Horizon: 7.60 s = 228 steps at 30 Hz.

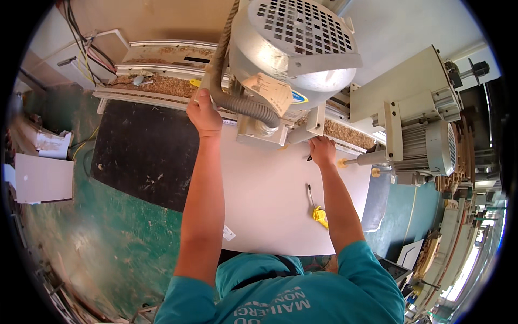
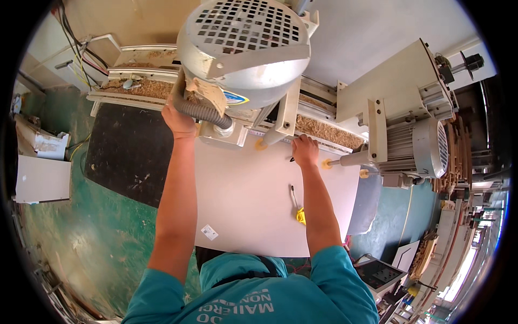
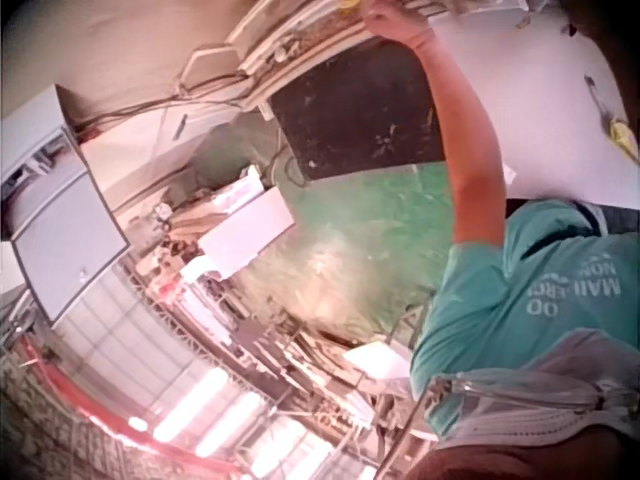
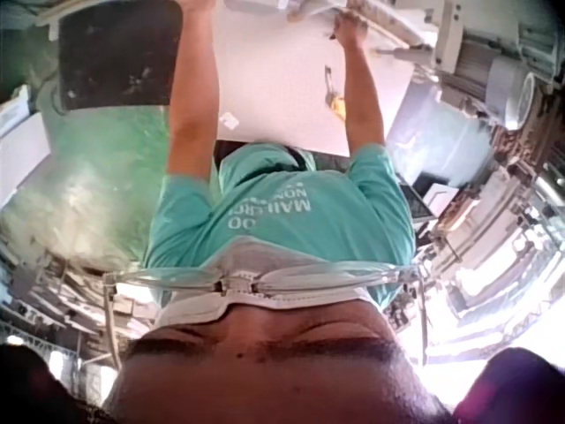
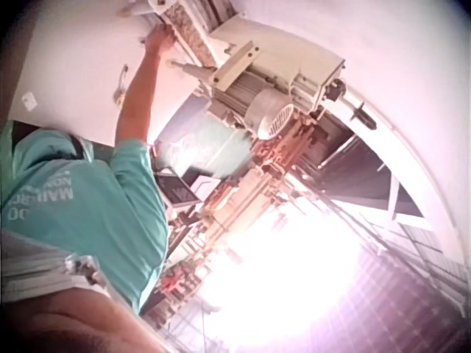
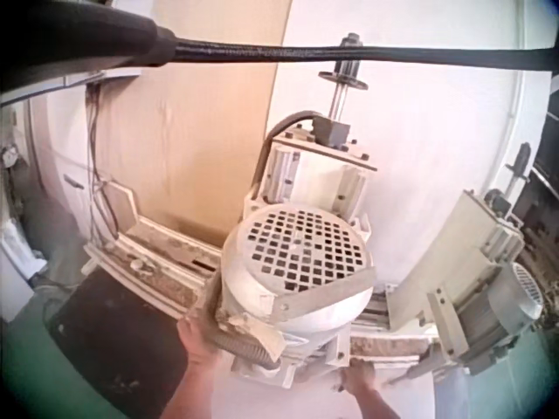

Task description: The person positions a rectangular panel under a multi-spindle drilling machine, uses a measuring tape to align it, and operates the machine to drill holes into the panel. The person then moves the panel to a different workstation, returns it to the drilling machine, and drills more holes.

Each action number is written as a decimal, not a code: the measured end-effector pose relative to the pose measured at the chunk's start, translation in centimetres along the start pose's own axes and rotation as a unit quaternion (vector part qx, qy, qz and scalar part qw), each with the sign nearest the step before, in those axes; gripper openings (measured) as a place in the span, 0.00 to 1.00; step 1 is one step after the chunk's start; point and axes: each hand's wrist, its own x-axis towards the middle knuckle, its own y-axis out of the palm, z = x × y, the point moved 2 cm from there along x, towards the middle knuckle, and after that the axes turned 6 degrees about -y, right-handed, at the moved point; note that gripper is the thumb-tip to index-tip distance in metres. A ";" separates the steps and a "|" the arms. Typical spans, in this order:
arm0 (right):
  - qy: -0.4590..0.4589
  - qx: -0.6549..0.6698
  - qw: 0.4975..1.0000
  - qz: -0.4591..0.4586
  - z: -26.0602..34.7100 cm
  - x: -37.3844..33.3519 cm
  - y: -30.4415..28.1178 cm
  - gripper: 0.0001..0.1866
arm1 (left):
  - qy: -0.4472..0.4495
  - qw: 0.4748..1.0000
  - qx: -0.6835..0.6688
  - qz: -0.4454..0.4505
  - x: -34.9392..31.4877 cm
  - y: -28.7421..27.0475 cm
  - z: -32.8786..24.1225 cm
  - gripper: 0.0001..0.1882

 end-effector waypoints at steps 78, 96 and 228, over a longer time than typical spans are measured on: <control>-0.136 -0.038 0.987 -0.080 -4.4 3.3 -3.4 0.25 | 0.122 0.703 0.624 0.319 -17.4 -22.3 7.4 0.31; 0.097 0.276 0.939 -0.183 1.0 2.9 3.8 0.25 | 0.106 0.669 0.700 0.227 -18.5 -18.0 9.3 0.27; 0.130 0.010 0.991 0.025 -0.3 -1.6 0.3 0.08 | -0.060 0.997 -0.049 0.008 -0.7 2.6 -1.9 0.21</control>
